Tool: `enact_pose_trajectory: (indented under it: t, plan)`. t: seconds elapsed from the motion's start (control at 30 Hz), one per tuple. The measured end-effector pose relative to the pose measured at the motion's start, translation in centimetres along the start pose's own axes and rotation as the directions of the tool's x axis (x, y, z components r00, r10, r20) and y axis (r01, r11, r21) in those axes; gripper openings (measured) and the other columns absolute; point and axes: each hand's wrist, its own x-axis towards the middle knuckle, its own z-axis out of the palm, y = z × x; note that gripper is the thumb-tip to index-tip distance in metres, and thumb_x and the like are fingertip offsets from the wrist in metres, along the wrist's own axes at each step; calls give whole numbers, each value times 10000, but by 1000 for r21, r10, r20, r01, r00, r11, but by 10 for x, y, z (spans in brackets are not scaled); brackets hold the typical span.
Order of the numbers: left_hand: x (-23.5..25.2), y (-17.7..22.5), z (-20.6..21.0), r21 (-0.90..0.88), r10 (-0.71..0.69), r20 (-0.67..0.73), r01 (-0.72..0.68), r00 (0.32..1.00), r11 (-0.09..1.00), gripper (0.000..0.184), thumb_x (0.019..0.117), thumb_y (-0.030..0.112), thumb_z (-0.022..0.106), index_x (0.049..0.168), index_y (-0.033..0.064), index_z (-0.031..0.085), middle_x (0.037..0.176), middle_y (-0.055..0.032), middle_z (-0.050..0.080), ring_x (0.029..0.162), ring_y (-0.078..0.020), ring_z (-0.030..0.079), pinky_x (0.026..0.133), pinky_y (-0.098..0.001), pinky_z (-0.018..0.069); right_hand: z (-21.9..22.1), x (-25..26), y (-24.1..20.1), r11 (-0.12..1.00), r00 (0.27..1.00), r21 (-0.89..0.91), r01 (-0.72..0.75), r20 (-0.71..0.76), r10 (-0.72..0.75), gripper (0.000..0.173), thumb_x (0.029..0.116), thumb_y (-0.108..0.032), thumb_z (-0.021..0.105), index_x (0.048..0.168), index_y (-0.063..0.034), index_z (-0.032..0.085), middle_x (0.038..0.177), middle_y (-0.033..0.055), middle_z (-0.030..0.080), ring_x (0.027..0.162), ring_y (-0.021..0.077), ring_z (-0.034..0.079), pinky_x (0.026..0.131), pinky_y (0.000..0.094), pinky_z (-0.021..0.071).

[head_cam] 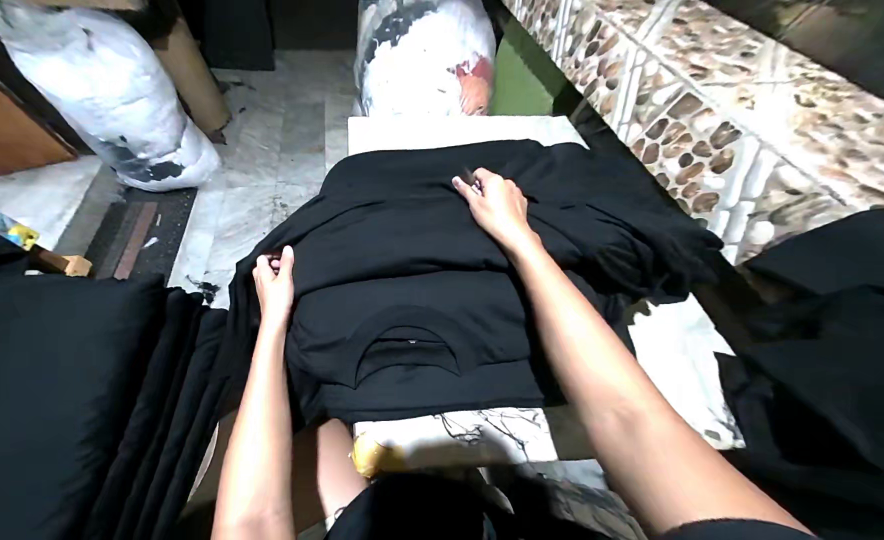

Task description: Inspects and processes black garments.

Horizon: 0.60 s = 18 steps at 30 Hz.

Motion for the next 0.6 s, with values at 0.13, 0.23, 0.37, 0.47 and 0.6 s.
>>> enact_pose_trajectory:
  t: [0.13,0.23,0.37,0.47,0.6]
  plan:
    - [-45,16,-11,268,187,15,-185,982,945,461,1102,297,412,1319,-89,540,1311,-339,534,1261,-486,518,1047,-623,411,-1,-7,-2,1000,1000,-11,6,-4,-6,474,1069,-417,506,1101,33,653,973,270,667,970,461,646,800,647,446]
    - [-122,45,10,305,598,95,-595,796,743,345,1025,240,511,1015,-19,739,1136,-246,648,1108,-416,608,967,-575,464,0,-5,-3,999,1000,-35,9,-14,-9,411,1069,-360,512,1093,22,661,988,263,677,992,454,655,810,643,452]
    - [-207,42,91,134,673,410,-771,615,623,349,960,333,613,1020,33,780,1082,-198,714,1056,-422,668,864,-570,520,1,-7,0,999,999,0,39,-30,-39,365,1067,-324,519,1115,11,656,972,241,677,963,426,655,802,624,449]
    - [-222,57,98,-291,658,437,-596,613,749,308,885,239,665,970,-56,634,1060,-229,667,1131,-348,610,1050,-512,365,7,-22,22,897,904,286,336,-364,-223,268,1041,-195,552,1041,38,683,866,101,663,743,142,592,721,336,489]
    - [-214,94,72,-582,729,360,-470,582,663,392,807,76,748,1073,-59,496,992,-161,640,957,-79,620,871,-186,482,-16,-103,35,671,762,492,555,-624,-174,198,1071,-90,435,1039,-32,622,831,-120,572,685,-98,507,644,102,450]
